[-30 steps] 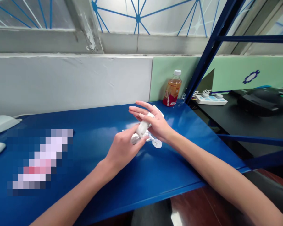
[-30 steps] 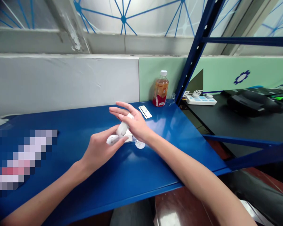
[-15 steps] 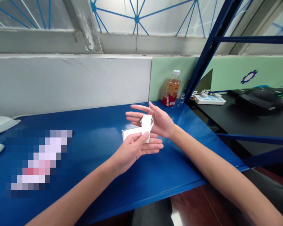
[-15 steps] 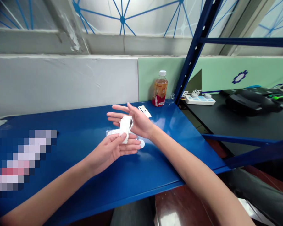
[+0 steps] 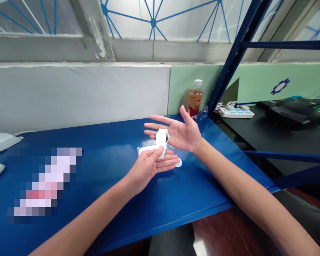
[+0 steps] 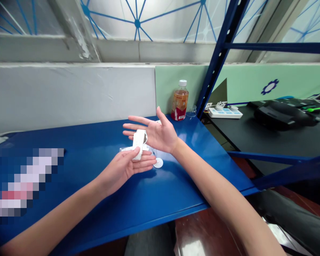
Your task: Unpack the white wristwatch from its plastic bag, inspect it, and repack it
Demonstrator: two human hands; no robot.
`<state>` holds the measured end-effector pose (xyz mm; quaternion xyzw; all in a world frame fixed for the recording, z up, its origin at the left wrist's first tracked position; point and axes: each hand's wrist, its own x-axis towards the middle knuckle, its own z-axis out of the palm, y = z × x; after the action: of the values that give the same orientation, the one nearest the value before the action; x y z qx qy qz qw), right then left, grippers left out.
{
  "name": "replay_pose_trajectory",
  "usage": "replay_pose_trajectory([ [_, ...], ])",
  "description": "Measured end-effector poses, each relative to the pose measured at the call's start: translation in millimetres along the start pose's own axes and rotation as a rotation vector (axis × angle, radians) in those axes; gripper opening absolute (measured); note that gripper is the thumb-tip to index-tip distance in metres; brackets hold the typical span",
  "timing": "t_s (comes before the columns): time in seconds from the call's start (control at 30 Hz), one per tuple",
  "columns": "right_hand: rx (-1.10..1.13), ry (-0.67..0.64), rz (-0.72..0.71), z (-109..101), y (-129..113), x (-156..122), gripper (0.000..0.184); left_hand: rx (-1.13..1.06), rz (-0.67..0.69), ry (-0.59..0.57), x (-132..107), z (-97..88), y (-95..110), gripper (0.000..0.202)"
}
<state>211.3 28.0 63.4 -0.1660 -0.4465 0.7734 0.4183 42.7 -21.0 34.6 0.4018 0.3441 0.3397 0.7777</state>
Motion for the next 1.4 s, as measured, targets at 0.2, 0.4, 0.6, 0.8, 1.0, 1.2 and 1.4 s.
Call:
replay_pose_trajectory([
  [0.2, -0.004, -0.035, -0.015, -3.2, 7.1, 5.1, 0.063, -0.011, -0.031, -0.033, -0.5, -0.7, 1.7, 0.031],
  [0.4, -0.549, 0.088, -0.096, -8.9, 14.7, 7.3, 0.036, 0.098, 0.046, -0.038, -1.6, -5.0, 7.1, 0.033],
  [0.6, -1.302, 0.16, -0.264, -10.2, -1.5, -12.4, 0.035, 0.422, 0.236, 0.125, -3.5, -17.1, 17.9, 0.044],
  [0.8, -1.078, 0.491, -0.294, -46.3, 0.3, -33.0, 0.035, 1.368, 0.736, 0.317, 1.6, -46.8, 17.7, 0.048],
  [1.0, -1.251, 0.472, -0.241, -60.8, 11.0, -35.9, 0.028, 1.725, 0.556, 0.051, 11.9, -68.6, 8.4, 0.072],
  [1.2, -1.563, 0.483, -0.06, -62.5, 5.3, -39.8, 0.019, 1.654, 0.496, 0.083, 17.9, -70.6, 6.0, 0.061],
  [1.4, -1.41, 0.417, -0.077, -61.1, 17.7, -34.0, 0.027, 1.608, 0.648, 0.155, 18.6, -69.7, 4.3, 0.057],
])
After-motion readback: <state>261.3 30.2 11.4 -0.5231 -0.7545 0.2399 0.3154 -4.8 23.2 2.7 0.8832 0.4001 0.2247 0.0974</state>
